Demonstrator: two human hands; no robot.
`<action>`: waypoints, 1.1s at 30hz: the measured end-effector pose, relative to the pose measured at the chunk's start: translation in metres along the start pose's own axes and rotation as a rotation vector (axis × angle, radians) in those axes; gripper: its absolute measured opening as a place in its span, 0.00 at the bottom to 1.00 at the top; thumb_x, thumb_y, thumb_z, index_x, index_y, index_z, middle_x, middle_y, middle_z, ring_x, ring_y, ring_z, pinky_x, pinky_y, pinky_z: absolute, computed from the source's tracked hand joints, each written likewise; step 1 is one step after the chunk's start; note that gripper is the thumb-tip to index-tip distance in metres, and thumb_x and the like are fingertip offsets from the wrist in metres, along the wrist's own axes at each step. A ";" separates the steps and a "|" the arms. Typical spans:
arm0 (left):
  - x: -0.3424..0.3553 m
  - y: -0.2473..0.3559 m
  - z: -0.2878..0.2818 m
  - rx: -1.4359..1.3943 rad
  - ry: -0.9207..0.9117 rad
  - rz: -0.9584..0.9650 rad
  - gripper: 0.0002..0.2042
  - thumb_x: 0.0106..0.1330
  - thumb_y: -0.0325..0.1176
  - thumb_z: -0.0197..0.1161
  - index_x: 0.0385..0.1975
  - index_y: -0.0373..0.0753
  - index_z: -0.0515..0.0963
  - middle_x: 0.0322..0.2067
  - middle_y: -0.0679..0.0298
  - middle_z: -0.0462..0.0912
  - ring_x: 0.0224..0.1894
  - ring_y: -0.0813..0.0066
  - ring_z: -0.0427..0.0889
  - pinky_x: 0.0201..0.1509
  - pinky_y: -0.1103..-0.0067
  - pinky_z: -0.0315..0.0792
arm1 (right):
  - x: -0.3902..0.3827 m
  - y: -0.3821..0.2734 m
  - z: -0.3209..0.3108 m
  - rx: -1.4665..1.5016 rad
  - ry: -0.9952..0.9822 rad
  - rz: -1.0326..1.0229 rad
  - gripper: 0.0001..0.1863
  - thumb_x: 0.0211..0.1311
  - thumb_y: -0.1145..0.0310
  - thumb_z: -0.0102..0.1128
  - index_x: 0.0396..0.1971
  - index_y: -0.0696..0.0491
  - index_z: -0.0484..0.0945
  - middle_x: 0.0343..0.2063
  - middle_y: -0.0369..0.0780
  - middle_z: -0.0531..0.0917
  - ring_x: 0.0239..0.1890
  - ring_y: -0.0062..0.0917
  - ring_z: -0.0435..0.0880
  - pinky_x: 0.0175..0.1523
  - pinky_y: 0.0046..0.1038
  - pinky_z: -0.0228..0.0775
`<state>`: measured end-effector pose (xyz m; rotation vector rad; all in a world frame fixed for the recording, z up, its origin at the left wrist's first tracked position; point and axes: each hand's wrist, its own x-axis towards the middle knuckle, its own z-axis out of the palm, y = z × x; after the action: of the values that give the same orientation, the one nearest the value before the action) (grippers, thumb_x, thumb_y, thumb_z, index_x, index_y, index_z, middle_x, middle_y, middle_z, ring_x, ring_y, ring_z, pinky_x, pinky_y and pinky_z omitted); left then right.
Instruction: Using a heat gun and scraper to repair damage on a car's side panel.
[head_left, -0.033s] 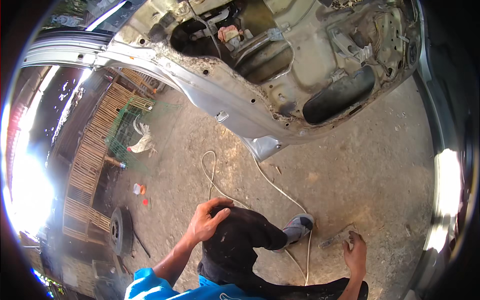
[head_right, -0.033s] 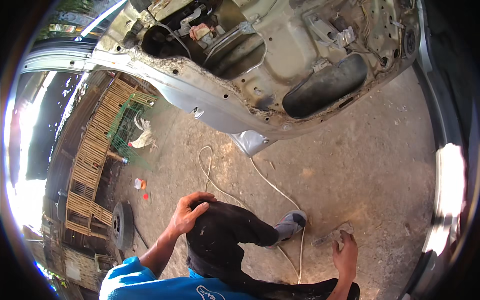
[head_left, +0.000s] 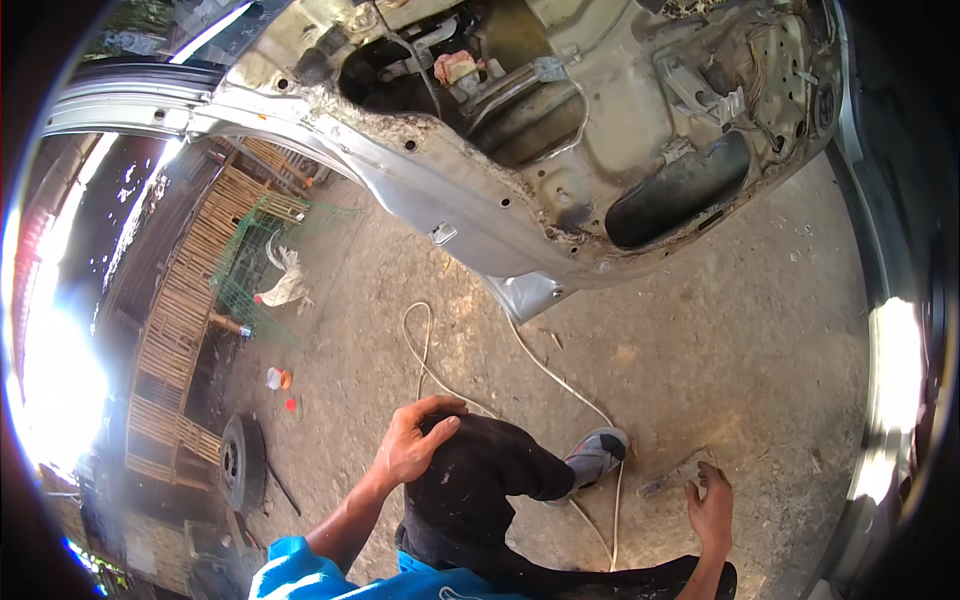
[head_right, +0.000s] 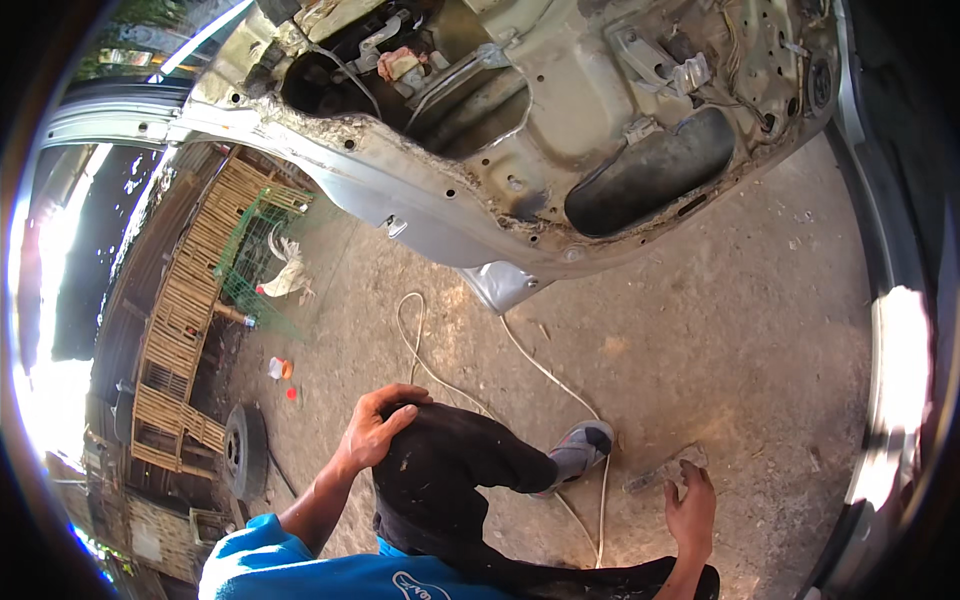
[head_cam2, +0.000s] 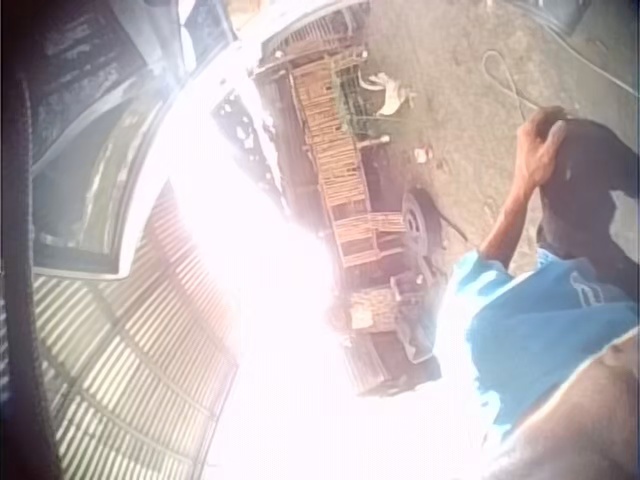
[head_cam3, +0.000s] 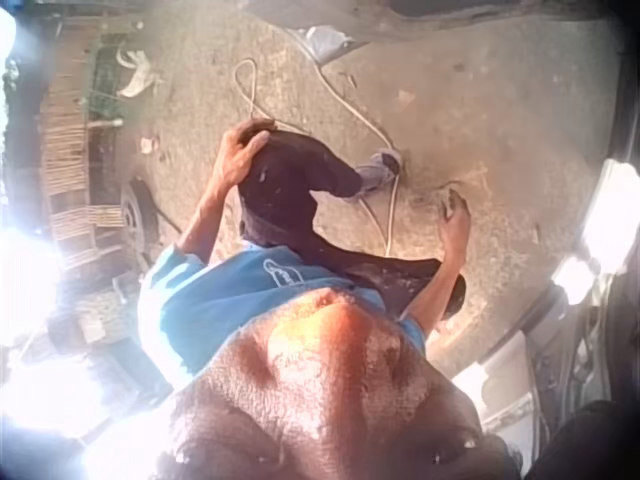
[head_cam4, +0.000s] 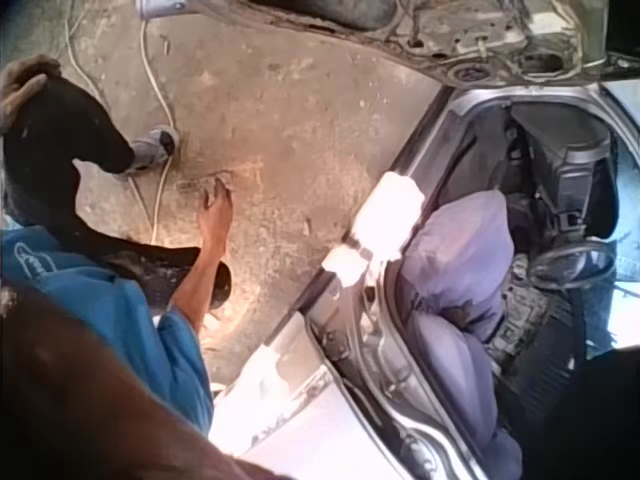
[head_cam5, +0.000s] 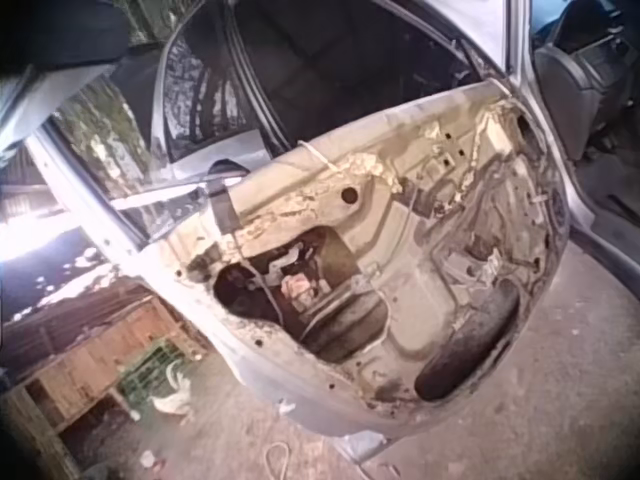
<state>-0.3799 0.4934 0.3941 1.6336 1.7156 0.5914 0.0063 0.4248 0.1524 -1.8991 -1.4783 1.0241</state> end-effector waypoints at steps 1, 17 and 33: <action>0.001 0.000 0.000 0.001 -0.001 0.001 0.14 0.66 0.32 0.58 0.46 0.30 0.77 0.42 0.55 0.83 0.48 0.68 0.81 0.56 0.75 0.71 | 0.001 0.001 0.000 0.011 0.005 -0.016 0.21 0.54 0.74 0.63 0.50 0.60 0.75 0.40 0.51 0.80 0.40 0.43 0.81 0.44 0.38 0.73; 0.005 0.003 0.009 -0.008 0.006 -0.006 0.13 0.65 0.32 0.59 0.43 0.29 0.78 0.40 0.55 0.84 0.46 0.69 0.81 0.54 0.75 0.72 | -0.004 0.007 0.003 -0.040 0.039 -0.056 0.20 0.54 0.75 0.63 0.48 0.62 0.76 0.40 0.51 0.81 0.41 0.42 0.82 0.46 0.37 0.74; 0.020 0.009 0.038 -0.006 -0.030 0.147 0.15 0.70 0.35 0.51 0.42 0.28 0.77 0.39 0.55 0.81 0.43 0.67 0.78 0.53 0.74 0.70 | -0.020 0.035 0.010 0.001 0.063 0.033 0.18 0.55 0.66 0.61 0.44 0.59 0.75 0.39 0.52 0.79 0.44 0.47 0.79 0.48 0.44 0.73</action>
<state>-0.3454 0.5090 0.3719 1.7664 1.5801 0.6368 0.0157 0.3956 0.1248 -1.9428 -1.4155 0.9710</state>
